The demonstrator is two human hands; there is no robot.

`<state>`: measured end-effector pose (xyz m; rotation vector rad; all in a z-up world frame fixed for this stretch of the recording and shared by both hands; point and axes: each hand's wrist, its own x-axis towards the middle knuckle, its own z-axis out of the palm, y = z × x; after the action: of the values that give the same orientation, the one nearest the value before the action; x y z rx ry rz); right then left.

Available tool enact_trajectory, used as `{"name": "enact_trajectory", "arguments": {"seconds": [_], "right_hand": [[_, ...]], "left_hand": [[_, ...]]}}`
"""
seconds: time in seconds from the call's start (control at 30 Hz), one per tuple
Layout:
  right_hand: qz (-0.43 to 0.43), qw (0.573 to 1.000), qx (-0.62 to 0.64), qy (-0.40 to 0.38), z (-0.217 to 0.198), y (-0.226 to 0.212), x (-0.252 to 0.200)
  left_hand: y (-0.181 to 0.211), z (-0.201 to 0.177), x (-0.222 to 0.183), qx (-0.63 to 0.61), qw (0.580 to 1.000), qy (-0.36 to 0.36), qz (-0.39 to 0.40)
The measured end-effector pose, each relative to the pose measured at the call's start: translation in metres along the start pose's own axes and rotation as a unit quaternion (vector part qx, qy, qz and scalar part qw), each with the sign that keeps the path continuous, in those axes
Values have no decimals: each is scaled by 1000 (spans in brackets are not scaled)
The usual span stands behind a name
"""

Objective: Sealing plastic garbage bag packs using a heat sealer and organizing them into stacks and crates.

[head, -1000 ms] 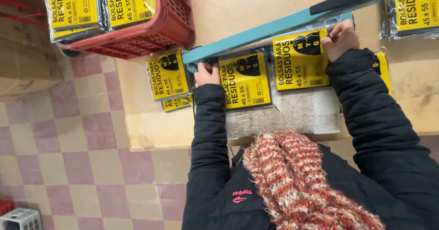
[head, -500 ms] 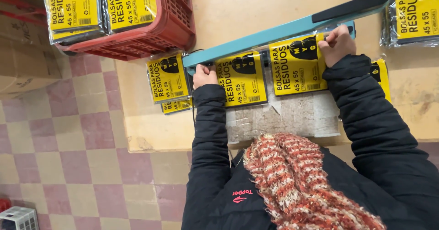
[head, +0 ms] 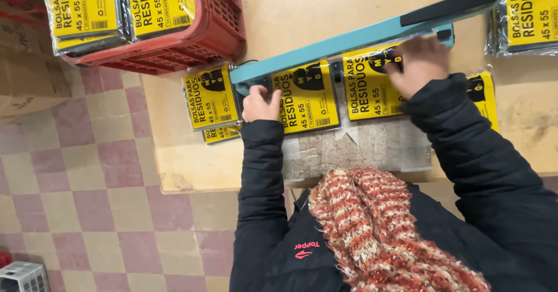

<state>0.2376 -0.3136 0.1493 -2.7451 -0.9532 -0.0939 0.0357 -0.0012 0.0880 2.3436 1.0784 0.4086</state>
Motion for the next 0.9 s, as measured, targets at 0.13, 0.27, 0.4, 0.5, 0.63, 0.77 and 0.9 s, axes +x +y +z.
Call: {"name": "enact_trajectory", "arguments": {"seconds": [0.13,0.27,0.4,0.5,0.63,0.77,0.9], "right_hand": [[-161,973,122,-112,24,-46,9],[-278,939,154,-133,49,-92,22],[-324,940,83,-65,70,-108,22],[-283,955,41,-85,58,-115,24],[-259,962,20,-84,44,-119,19],[-297,950,91,22,19,-103,7],[-328,925,156,111,-75,-75,31]], "left_hand": [[-3,10,-6,39,999,-18,33],[-6,20,-2,57,997,-20,49],[-5,16,-1,59,996,-41,46],[-9,16,1,56,994,-73,50],[-5,9,1,87,990,-95,50],[-7,7,-13,142,976,-8,164],[40,-7,-38,78,939,-100,320]]}}
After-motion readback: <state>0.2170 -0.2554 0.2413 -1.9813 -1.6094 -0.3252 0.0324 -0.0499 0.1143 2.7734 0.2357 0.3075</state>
